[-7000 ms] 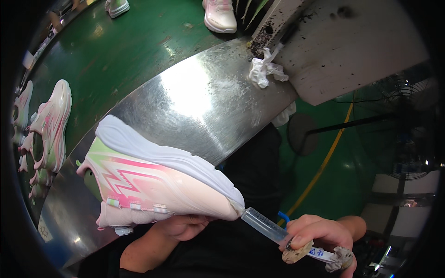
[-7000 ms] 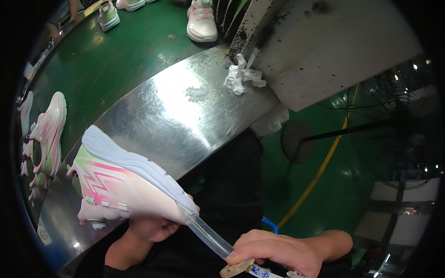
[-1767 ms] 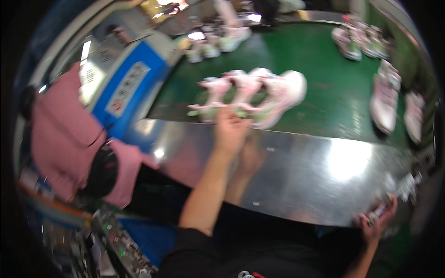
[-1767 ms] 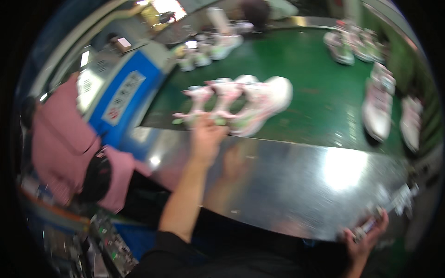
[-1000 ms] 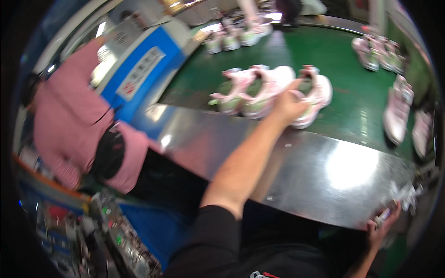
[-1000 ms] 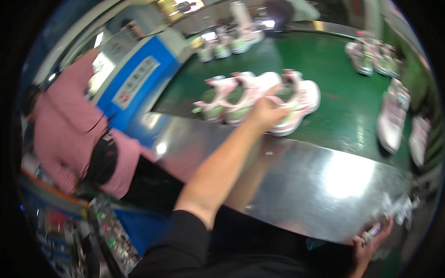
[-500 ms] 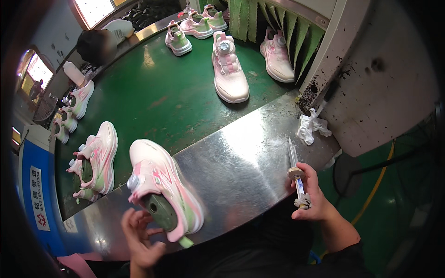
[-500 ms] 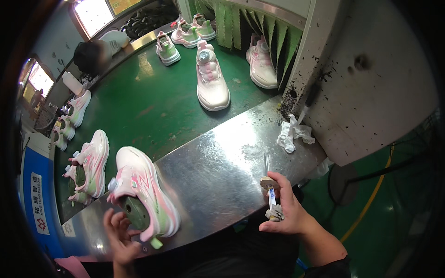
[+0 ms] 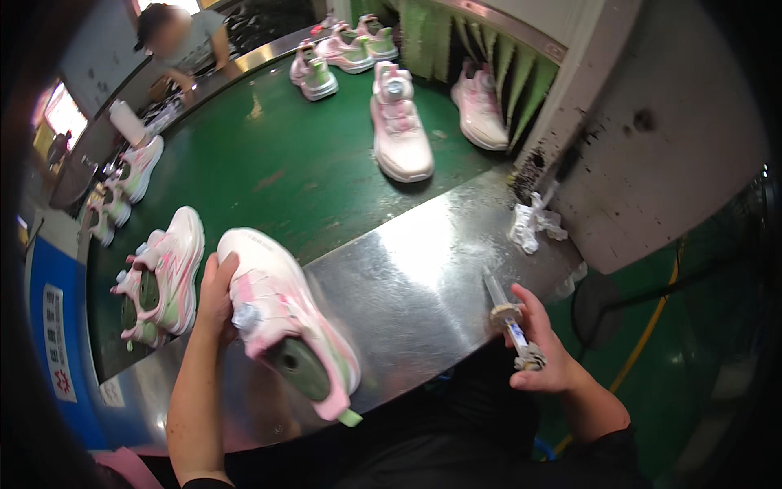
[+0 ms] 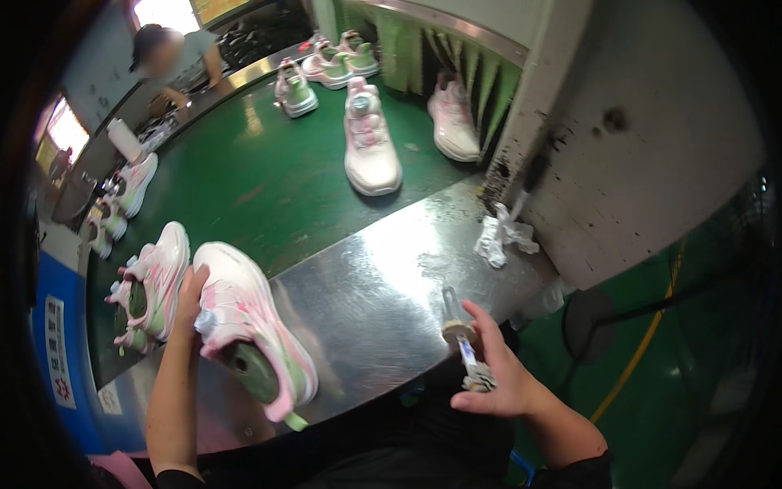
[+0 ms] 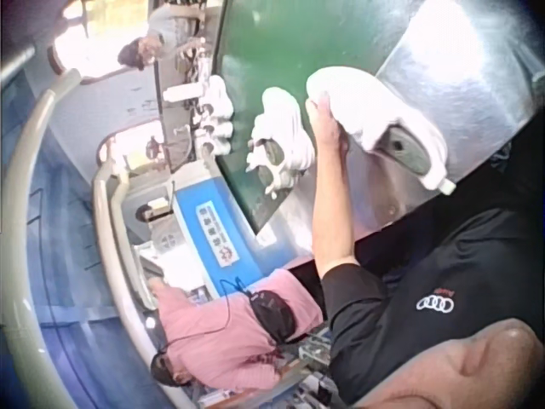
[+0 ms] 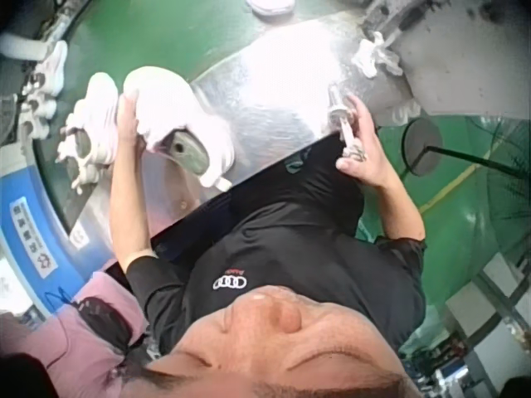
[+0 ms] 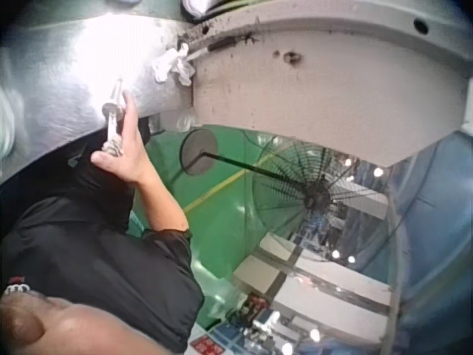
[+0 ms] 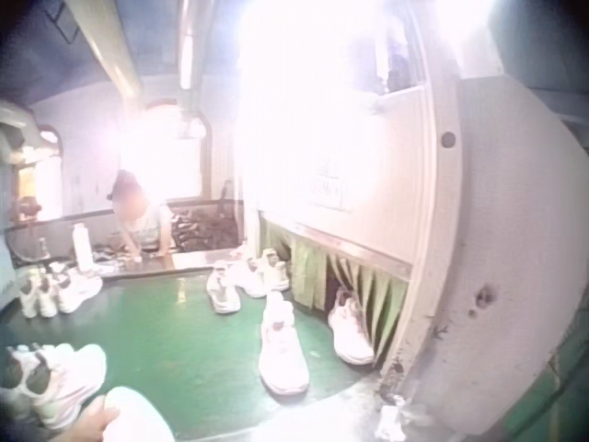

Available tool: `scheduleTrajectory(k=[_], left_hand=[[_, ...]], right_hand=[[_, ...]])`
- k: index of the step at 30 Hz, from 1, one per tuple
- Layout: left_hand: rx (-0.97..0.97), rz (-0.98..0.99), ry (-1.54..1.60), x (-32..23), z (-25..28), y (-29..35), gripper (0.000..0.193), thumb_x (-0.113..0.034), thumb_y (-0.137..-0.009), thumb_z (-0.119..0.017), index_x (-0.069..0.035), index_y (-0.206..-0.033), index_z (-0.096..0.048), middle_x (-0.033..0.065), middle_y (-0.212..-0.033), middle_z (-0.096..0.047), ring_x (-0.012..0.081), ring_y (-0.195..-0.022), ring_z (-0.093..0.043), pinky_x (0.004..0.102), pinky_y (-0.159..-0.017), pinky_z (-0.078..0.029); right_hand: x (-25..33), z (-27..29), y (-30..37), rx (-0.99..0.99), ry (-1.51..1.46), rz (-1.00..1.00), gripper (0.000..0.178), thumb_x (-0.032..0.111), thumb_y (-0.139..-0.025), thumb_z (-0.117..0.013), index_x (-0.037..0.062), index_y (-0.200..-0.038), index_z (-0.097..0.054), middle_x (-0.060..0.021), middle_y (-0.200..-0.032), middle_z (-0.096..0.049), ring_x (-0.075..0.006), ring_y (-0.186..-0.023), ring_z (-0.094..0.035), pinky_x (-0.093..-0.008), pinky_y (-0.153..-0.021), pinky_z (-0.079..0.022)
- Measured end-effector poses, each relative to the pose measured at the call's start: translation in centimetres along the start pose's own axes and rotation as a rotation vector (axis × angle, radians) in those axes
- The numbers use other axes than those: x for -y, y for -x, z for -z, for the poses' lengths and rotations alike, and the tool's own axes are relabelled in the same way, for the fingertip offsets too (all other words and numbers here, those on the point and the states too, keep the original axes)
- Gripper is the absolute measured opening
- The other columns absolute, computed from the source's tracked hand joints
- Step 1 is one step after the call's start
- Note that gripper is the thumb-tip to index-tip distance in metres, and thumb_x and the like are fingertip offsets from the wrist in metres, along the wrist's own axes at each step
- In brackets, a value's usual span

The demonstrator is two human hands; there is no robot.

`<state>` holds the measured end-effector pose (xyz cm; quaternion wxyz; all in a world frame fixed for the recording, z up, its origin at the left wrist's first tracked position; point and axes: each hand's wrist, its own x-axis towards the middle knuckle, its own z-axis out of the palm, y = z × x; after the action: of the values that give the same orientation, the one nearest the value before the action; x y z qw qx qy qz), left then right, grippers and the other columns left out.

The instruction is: The person takes shoes from a conveyor line, applies liquid around the soles using a syringe, and places them back on the conveyor.

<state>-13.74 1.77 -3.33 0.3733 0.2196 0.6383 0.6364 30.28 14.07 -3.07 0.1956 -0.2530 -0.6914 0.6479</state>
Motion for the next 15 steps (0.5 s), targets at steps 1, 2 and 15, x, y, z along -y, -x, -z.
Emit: scheduleTrajectory(k=[1, 2, 15], left_hand=[[0.008, -0.038, 0.103, -1.1, -1.6, 0.8, 0.037, -0.031, -0.087, -0.061, -0.002, -0.107, -0.049, 0.0078, -0.095, -0.056, 0.016, -0.087, -0.058, 0.0304, -0.077, -0.05], [0.062, -0.114, 0.137, -1.8, -2.9, 1.1, 0.038, -0.029, -0.086, -0.062, -0.001, -0.109, -0.048, 0.0089, -0.097, -0.057, 0.0171, -0.087, -0.059, 0.0322, -0.078, -0.051], [0.305, -0.34, 0.555, -0.3, -2.4, 9.0, 0.078, -0.018, -0.061, -0.082, -0.005, -0.125, -0.039, 0.0156, -0.115, -0.055, 0.0251, -0.105, -0.056, 0.039, -0.091, -0.046]], right_hand=[[0.2, -0.2, 0.1, 0.014, -0.034, -0.003, 0.118, 0.039, -0.065, -0.083, 0.0025, -0.147, -0.006, -0.0099, -0.124, -0.04, -0.0179, -0.106, -0.043, -0.0316, -0.092, -0.036], [0.5, -0.2, 0.4, -0.013, -0.063, 0.003, 0.123, 0.04, -0.061, -0.084, 0.0005, -0.147, -0.006, -0.0091, -0.122, -0.041, -0.0168, -0.1, -0.043, -0.0303, -0.087, -0.037], [9.2, -6.8, -5.4, 0.539, -0.967, 0.369, 0.121, 0.073, -0.057, -0.073, 0.0003, -0.14, -0.023, -0.0315, -0.125, -0.042, -0.036, -0.113, -0.048, -0.0379, -0.089, -0.041]])
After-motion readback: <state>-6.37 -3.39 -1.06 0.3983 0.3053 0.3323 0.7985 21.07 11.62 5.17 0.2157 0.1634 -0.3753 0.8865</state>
